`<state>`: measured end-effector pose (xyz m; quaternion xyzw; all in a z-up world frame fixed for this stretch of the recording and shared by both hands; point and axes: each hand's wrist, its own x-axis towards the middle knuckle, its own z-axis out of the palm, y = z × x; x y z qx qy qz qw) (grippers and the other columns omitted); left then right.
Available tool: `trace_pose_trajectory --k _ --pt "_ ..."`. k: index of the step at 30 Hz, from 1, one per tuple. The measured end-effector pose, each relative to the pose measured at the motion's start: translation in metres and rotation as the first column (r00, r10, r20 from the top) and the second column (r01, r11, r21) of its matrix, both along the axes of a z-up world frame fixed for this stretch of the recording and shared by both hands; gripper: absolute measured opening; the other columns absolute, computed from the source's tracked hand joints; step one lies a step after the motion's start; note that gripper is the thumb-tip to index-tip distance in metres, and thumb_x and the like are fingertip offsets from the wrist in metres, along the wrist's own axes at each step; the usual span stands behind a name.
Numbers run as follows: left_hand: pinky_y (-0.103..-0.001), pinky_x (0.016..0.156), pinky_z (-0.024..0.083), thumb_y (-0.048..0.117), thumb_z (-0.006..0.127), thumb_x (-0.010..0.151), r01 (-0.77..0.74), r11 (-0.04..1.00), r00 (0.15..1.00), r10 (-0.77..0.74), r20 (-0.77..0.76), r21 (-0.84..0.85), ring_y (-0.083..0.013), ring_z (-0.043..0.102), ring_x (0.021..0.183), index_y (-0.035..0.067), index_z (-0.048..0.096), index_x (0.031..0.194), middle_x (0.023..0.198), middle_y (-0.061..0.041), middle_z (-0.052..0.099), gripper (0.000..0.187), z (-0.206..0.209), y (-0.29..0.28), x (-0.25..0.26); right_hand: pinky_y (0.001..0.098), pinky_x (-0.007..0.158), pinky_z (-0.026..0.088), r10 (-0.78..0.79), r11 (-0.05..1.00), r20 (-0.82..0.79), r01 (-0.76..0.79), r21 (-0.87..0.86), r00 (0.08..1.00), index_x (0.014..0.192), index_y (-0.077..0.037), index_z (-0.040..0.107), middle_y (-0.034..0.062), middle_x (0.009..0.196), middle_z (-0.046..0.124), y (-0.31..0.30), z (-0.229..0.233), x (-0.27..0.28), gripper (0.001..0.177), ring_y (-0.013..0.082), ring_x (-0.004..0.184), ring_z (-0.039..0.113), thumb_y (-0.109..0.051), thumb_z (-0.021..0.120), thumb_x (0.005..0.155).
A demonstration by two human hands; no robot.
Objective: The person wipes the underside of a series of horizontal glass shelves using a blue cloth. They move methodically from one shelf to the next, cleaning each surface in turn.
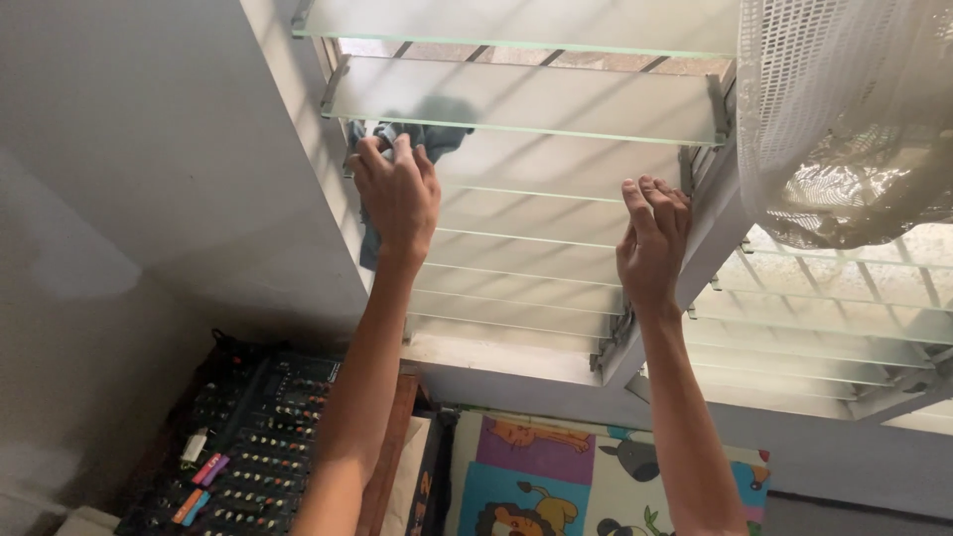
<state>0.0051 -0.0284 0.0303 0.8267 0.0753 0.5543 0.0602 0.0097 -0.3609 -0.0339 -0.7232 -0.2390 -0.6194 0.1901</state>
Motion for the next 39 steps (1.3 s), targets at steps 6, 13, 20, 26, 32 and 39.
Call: trace_pose_trajectory --k 6,13,20,26,32,39 --pt "-0.055 0.103 0.047 0.009 0.063 0.087 0.407 0.906 0.911 -0.412 -0.020 -0.115 -0.0544 0.055 0.118 -0.003 0.066 0.129 0.127 -0.036 0.054 0.044 0.044 -0.075 -0.050 0.0463 0.111 0.043 -0.001 1.000 -0.002 0.001 -0.013 1.000 0.131 -0.005 0.077 0.0166 0.124 0.071 0.004 0.008 -0.010 0.034 0.0350 0.122 0.063 0.006 0.063 0.102" --pt "-0.047 0.099 0.049 0.036 0.070 0.093 0.602 0.798 0.768 -0.575 -0.281 0.011 -0.0336 0.055 0.128 0.016 0.071 0.129 0.133 -0.013 0.063 0.041 0.006 -0.144 -0.007 0.0476 0.111 0.044 0.031 1.000 -0.025 -0.031 0.005 0.999 0.133 -0.006 0.075 0.0178 0.123 0.070 0.001 0.011 -0.014 0.032 0.0361 0.122 0.063 0.002 0.066 0.104" --pt "-0.053 0.108 0.043 0.033 0.067 0.089 0.229 0.973 0.962 -0.228 -0.153 -0.010 -0.0445 0.060 0.121 0.008 0.077 0.113 0.123 -0.023 0.066 0.035 -0.012 -0.040 0.067 0.0421 0.110 0.048 -0.091 0.992 -0.001 0.090 -0.089 0.996 0.129 -0.008 0.078 0.0125 0.125 0.073 -0.007 0.007 -0.010 0.028 0.0296 0.120 0.067 -0.003 0.065 0.105" --pt "-0.059 0.107 0.046 0.028 0.060 0.094 0.135 0.990 0.984 -0.139 -0.115 -0.041 -0.0532 0.053 0.127 0.006 0.070 0.130 0.140 -0.027 0.052 0.043 -0.004 0.019 0.013 0.0436 0.112 0.046 -0.036 0.999 0.000 0.035 -0.036 0.999 0.130 -0.007 0.077 0.0148 0.125 0.072 0.002 0.008 -0.011 0.028 0.0320 0.123 0.064 -0.003 0.063 0.106" --pt "-0.057 0.105 0.047 0.035 0.062 0.096 0.106 0.994 0.992 -0.103 -0.070 0.041 -0.0487 0.058 0.124 0.012 0.074 0.128 0.137 -0.021 0.058 0.041 -0.014 -0.009 -0.007 0.0454 0.112 0.044 -0.033 0.999 -0.017 0.033 -0.015 0.999 0.131 -0.005 0.076 0.0162 0.126 0.071 0.003 0.006 -0.010 0.028 0.0341 0.124 0.063 -0.002 0.063 0.106" --pt "-0.048 0.084 0.057 0.029 0.066 0.095 0.154 0.985 0.976 -0.139 -0.167 0.078 -0.0381 0.066 0.102 0.014 0.077 0.119 0.119 -0.012 0.065 0.030 0.004 -0.045 -0.028 0.0486 0.111 0.044 0.004 1.000 -0.033 -0.004 0.011 0.999 0.131 -0.003 0.075 0.0192 0.124 0.070 0.007 0.008 -0.012 0.029 0.0375 0.122 0.063 0.001 0.065 0.104"
